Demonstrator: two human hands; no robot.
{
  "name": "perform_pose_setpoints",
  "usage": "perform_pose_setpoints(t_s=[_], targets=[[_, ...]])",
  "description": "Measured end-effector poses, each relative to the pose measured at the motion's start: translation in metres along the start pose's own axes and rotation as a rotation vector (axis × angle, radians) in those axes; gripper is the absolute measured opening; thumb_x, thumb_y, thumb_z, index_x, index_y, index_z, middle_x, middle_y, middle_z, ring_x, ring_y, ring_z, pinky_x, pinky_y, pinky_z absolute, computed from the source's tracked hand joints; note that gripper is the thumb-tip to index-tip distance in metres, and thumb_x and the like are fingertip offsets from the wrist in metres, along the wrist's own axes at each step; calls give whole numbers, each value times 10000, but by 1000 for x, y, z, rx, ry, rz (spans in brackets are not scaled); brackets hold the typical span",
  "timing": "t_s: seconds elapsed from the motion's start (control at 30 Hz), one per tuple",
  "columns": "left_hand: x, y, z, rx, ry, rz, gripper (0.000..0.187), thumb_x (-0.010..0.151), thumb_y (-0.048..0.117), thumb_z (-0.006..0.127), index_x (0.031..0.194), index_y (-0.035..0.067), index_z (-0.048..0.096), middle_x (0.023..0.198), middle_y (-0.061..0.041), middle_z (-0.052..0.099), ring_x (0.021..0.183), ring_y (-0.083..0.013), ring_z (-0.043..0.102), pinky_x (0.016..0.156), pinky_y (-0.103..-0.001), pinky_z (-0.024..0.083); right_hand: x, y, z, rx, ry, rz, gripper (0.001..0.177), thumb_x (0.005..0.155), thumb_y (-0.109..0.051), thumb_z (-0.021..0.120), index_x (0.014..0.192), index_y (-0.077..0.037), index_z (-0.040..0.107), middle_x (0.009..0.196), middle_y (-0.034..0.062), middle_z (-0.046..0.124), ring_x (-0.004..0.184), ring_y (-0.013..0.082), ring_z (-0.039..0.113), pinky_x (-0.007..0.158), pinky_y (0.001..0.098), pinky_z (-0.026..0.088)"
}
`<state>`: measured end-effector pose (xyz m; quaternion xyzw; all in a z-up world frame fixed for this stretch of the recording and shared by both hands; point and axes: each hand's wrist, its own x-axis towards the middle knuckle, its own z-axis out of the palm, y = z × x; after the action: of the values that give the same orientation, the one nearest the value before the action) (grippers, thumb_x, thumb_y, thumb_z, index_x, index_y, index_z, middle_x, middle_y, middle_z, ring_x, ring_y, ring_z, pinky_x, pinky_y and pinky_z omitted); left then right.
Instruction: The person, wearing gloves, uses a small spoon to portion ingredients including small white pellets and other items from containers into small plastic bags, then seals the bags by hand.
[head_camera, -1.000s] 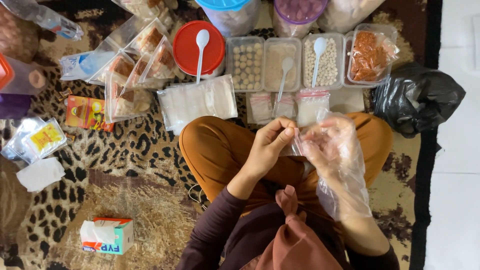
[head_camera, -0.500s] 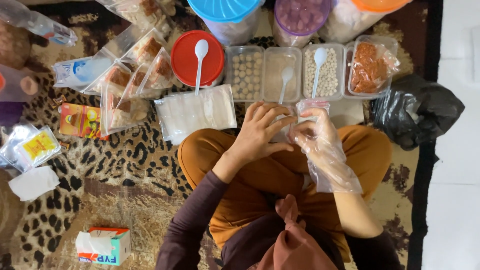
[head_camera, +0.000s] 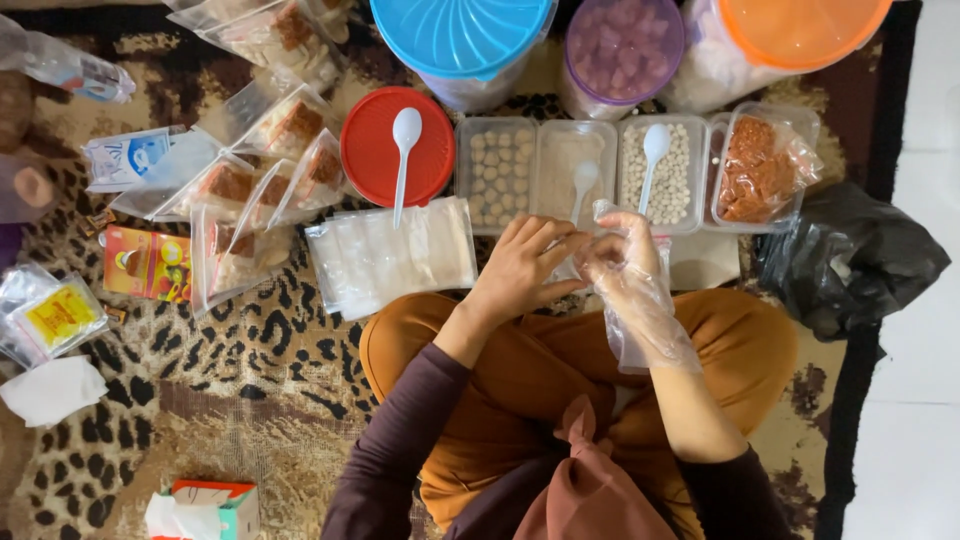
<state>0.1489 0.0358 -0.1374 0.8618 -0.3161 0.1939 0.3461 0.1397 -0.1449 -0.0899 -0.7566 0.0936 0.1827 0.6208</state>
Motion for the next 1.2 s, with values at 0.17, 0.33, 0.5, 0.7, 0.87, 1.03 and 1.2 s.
perform_pose_setpoints(t_s=[0.17,0.33,0.5,0.7,0.87,1.03,1.2], targets=[[4,-1,9,-202,-54,-56,542,848,294,798,1302,75,598,1161,-105,594,1036,-310,614,922,-422,500,11,3,-1,219,-46,64,520,820,-32,618,1318,-145,516,943,77,690,828,154,655,656,305,615],[-4,2,13,-303,-312,-282,556,922,340,676,1380,130,444,1199,-81,461,1003,-303,526,837,-408,435,21,-2,-6,126,-93,112,567,808,25,640,1329,-162,515,983,66,672,815,138,611,610,274,573],[-6,-4,17,-362,-401,-385,596,976,569,546,1397,178,388,1159,-50,419,986,-271,504,838,-381,400,24,4,-4,238,-78,142,494,882,13,696,1302,-161,503,963,74,631,788,145,568,502,240,539],[5,-2,5,-154,-198,-239,564,919,527,662,1356,208,501,1222,-8,506,1099,-213,520,879,-334,345,30,20,-4,175,-79,-82,515,852,36,676,1302,-111,472,800,102,584,683,156,605,478,263,551],[3,-12,14,-185,-63,-155,516,855,449,767,1251,171,589,1195,-20,609,1117,-228,594,946,-344,427,29,3,-2,-69,-59,-175,444,891,-17,617,1307,-105,485,756,69,600,616,150,604,476,255,498],[1,-13,20,-252,9,-110,520,813,327,832,1234,122,606,1119,-51,636,1045,-263,635,934,-360,489,17,-23,3,-243,-43,-173,415,906,-61,591,1304,-166,535,782,17,641,645,145,601,576,289,499],[3,-11,14,-551,40,-342,510,849,273,818,1288,106,619,1130,-124,676,1059,-287,666,975,-420,528,-1,-54,2,39,3,-39,374,981,-229,706,1316,-133,570,890,100,706,722,192,707,647,333,619]])
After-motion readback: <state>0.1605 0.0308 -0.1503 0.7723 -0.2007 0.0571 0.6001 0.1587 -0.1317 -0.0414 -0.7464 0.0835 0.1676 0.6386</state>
